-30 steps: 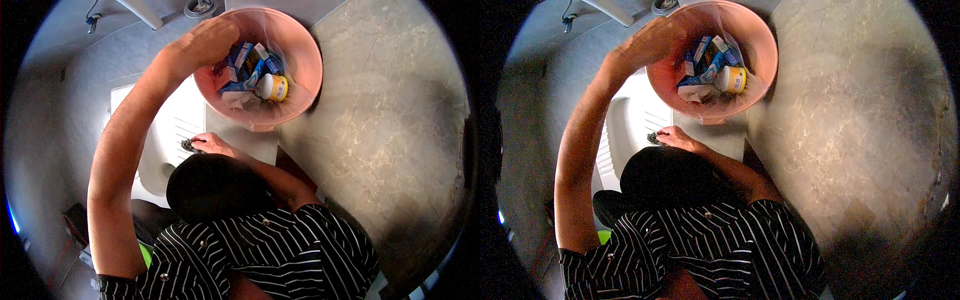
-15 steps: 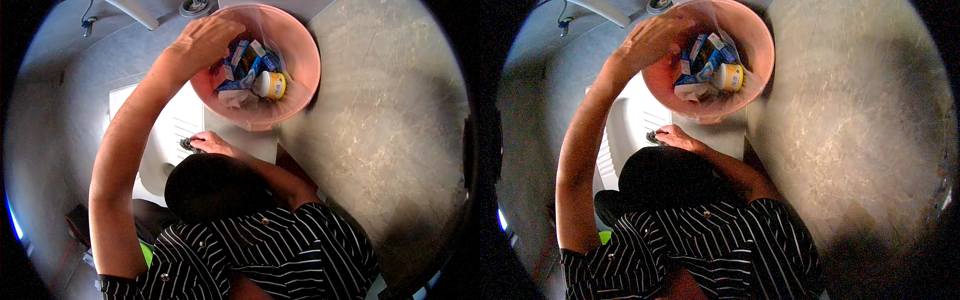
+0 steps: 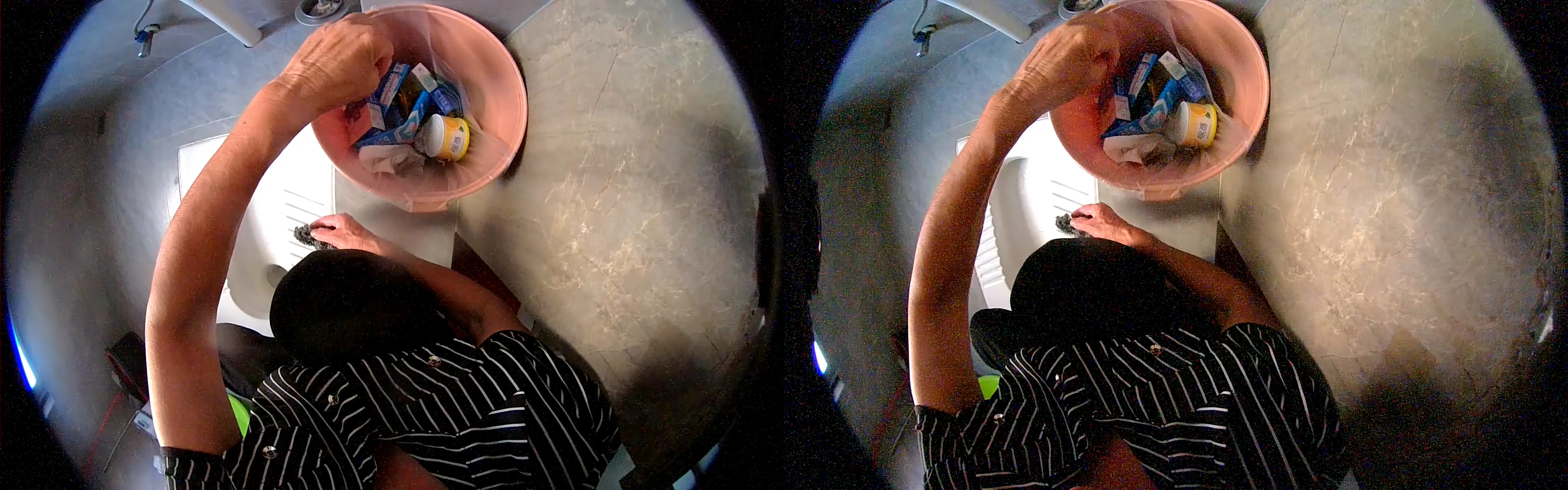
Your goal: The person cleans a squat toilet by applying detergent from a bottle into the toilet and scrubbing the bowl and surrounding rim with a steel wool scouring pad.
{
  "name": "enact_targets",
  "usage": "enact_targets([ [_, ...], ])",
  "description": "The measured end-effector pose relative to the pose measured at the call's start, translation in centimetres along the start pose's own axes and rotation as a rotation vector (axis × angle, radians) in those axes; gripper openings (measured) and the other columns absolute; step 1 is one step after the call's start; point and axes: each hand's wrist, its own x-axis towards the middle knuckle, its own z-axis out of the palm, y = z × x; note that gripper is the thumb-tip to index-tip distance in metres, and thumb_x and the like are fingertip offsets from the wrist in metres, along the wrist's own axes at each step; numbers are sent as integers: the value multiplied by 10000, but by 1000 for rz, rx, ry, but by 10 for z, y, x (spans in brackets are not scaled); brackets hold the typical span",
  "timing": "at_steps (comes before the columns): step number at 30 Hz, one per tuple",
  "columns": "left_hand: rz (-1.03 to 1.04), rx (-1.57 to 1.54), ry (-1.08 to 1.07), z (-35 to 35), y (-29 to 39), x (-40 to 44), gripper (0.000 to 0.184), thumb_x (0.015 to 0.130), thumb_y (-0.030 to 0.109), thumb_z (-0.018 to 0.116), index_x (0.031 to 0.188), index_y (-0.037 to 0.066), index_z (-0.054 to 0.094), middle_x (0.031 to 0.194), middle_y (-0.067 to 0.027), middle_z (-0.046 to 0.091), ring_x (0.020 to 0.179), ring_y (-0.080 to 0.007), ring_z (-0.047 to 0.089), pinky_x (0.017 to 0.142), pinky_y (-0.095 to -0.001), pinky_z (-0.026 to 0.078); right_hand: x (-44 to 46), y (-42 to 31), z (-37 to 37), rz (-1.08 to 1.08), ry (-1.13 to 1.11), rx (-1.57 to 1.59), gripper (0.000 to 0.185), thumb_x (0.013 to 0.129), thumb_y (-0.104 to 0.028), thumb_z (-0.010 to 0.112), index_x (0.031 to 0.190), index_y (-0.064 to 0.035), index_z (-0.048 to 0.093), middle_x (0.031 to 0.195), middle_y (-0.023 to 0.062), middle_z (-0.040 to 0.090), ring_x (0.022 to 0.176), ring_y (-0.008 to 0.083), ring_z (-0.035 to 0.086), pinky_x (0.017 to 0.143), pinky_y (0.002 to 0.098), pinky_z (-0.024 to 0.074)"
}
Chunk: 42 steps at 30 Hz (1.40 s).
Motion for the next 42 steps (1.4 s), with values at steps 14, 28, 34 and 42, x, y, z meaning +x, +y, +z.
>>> enact_targets([
  [14,1,-145,-104,-8,-1,3,269,892,194,481,845,36,694,815,-196,661,766,-348,649,729,-417,529,1,4,0,-161,-39,-109,300,868,-184,614,1069,38,624,923,131,651,812,173,623,722,278,507],
  [28,-120,-532,93,-46,18,2,158,827,119,641,938,29,708,808,-127,698,718,-240,673,669,-332,550,-1,-9,-6,-117,-139,-281,274,872,-134,540,1090,20,604,1051,179,618,951,261,630,831,310,510],
  [34,-674,-1883,110,-59,11,-11,788,946,599,267,1291,-87,445,1221,-275,542,1081,-359,576,979,-445,439,-3,-7,-4,-322,-29,-321,216,902,-177,580,1055,-34,634,878,82,662,754,159,623,643,292,489],
  [42,-453,-2384,371,-45,-12,-106,912,912,671,126,1433,-74,208,1467,-287,263,1361,-409,287,1152,-496,210,-7,-27,3,-474,41,-430,332,877,-224,624,1083,37,619,850,108,650,801,185,619,759,298,490],
])
